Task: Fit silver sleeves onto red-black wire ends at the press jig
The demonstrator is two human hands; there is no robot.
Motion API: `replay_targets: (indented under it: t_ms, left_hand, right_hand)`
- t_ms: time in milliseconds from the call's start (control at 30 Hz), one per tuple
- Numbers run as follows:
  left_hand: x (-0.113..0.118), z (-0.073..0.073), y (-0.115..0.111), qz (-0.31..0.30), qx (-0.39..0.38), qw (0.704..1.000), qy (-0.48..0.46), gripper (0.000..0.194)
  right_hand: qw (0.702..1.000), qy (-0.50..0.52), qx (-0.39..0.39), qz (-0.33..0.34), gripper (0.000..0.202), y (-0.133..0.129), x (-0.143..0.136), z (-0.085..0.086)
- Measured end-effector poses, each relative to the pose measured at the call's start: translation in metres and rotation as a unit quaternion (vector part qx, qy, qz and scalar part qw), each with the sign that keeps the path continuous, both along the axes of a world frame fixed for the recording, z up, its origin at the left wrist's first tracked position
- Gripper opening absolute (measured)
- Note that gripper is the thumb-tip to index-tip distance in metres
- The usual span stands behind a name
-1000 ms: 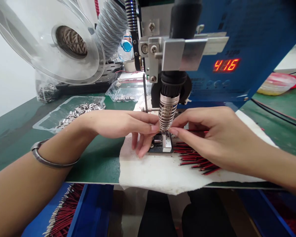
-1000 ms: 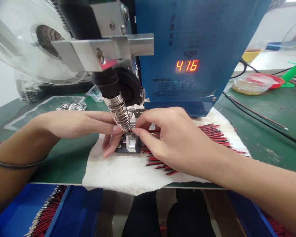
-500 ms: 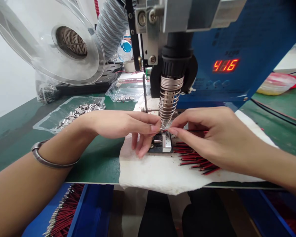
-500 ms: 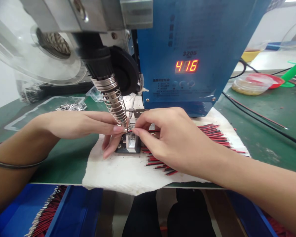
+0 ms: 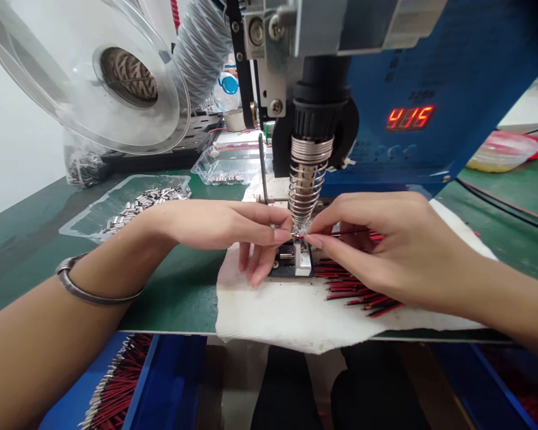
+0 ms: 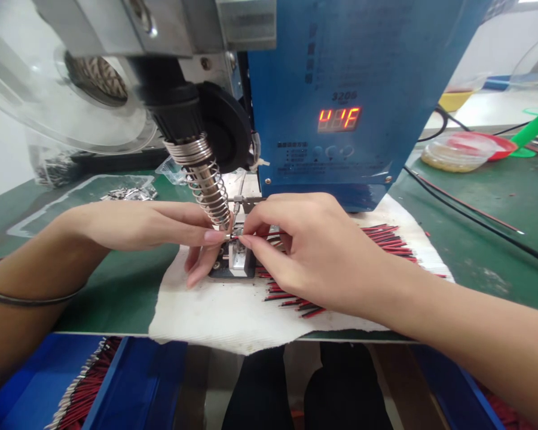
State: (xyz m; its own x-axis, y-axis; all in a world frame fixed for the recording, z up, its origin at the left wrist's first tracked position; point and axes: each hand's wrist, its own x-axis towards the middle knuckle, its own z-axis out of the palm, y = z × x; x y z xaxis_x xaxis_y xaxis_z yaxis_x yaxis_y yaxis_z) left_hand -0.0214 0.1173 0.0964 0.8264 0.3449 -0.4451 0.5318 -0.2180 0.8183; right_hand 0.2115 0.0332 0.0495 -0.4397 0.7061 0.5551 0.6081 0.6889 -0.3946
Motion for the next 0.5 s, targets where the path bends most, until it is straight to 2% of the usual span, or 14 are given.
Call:
replay_targets:
  t_ms: [333, 500]
  left_hand:
    - [0.0018, 0.0009, -0.0004, 0.0, -0.005, 1.0, -0.007, 0.039]
    - [0.0009, -0.0003, 0.0026, -0.047, 0.011, 0.999, -0.003, 0.042]
  right_hand:
    - [0.998, -0.023, 0.042, 0.029, 0.014, 0.0037, 0.0029, 0.0003]
    - [0.996, -0.035, 0.064, 0.046, 0.017, 0.0044, 0.0056, 0.0001]
